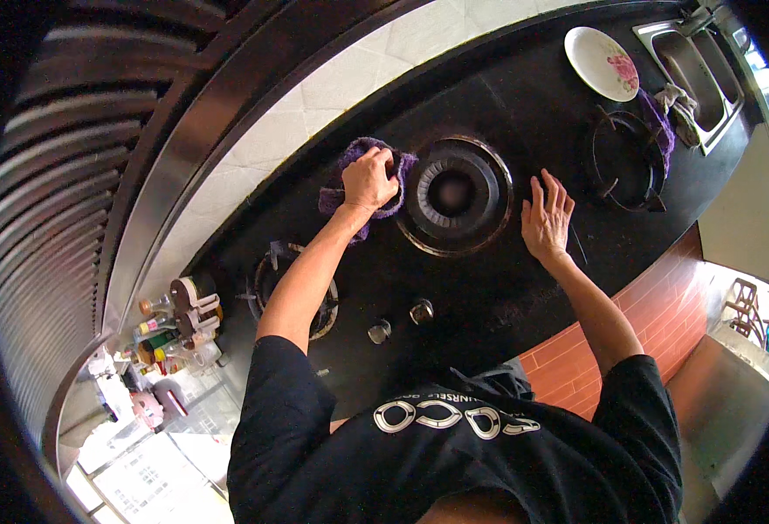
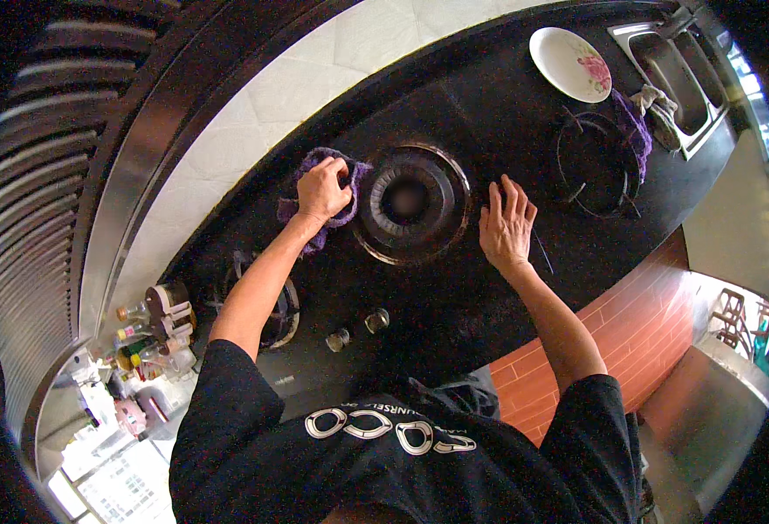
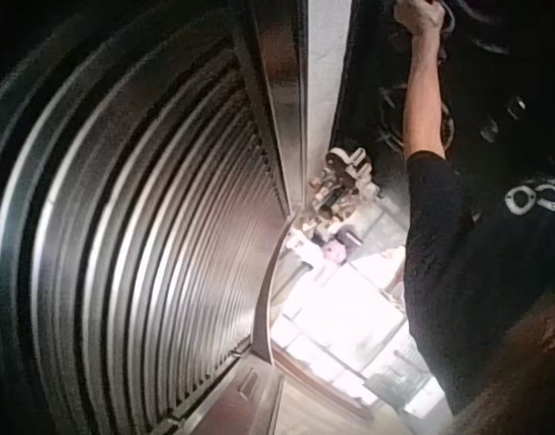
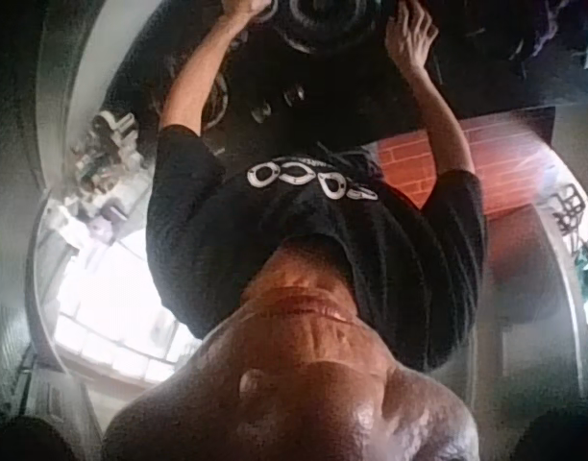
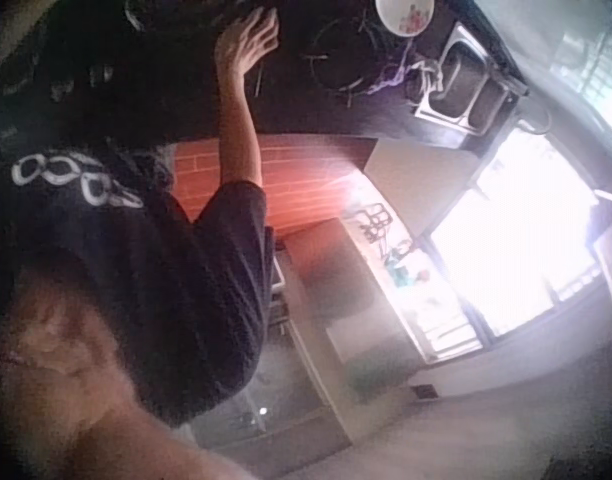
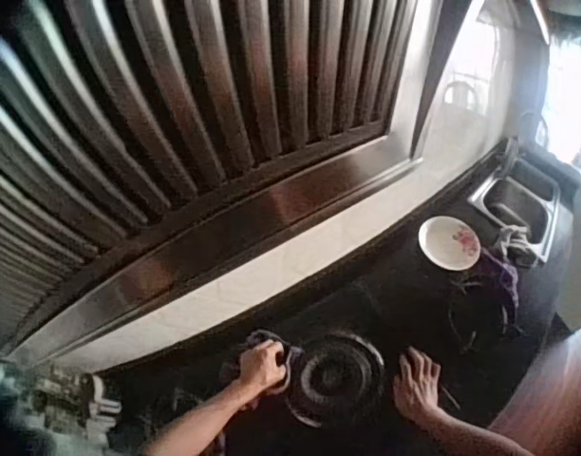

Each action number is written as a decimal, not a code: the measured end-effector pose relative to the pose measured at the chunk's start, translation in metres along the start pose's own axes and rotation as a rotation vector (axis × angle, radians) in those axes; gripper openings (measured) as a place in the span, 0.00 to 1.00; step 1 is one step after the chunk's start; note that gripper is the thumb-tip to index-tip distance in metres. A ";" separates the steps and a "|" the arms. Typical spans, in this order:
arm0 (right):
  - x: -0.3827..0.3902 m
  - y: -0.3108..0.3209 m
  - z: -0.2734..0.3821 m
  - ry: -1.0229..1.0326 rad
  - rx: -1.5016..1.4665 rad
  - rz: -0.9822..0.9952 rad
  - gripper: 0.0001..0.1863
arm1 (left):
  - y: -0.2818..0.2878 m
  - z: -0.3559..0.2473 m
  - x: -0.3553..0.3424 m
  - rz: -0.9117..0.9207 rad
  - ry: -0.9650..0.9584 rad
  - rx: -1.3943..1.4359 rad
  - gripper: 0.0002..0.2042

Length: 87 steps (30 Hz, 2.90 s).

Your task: The person wipes the black stovetop surface with a purple cloth, moving around the burners and grates. The person repeatedly wipes different areas of the stovetop, including around the burner grates and the flat surface between them.

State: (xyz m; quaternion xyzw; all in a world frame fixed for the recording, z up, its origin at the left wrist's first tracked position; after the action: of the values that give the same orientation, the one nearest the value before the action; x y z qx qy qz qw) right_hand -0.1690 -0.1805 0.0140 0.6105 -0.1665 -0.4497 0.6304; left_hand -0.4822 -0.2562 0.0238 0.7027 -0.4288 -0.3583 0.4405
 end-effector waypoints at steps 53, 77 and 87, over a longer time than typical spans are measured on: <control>0.000 -0.001 -0.001 -0.039 -0.037 0.027 0.30 | -0.013 -0.035 -0.030 0.005 -0.313 0.106 0.04; -0.002 -0.003 0.002 -0.018 -0.011 -0.003 0.30 | -0.093 -0.153 -0.107 0.207 -0.684 0.205 0.09; 0.001 -0.004 -0.003 -0.046 -0.073 0.024 0.29 | -0.055 -0.075 -0.122 0.655 -0.201 0.470 0.12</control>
State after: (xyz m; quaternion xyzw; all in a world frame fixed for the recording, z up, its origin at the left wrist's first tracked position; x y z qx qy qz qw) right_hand -0.1672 -0.1787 0.0094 0.5743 -0.1718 -0.4618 0.6537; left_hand -0.4459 -0.1075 0.0150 0.5721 -0.7406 -0.1584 0.3148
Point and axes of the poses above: each hand's wrist, its own x-axis away from the middle knuckle, its own y-axis out of the back of the hand, z = x × y, the point moved 8 cm from there along -x, towards the middle knuckle, and after that the axes turned 6 degrees about -z, right-handed, at the moved point
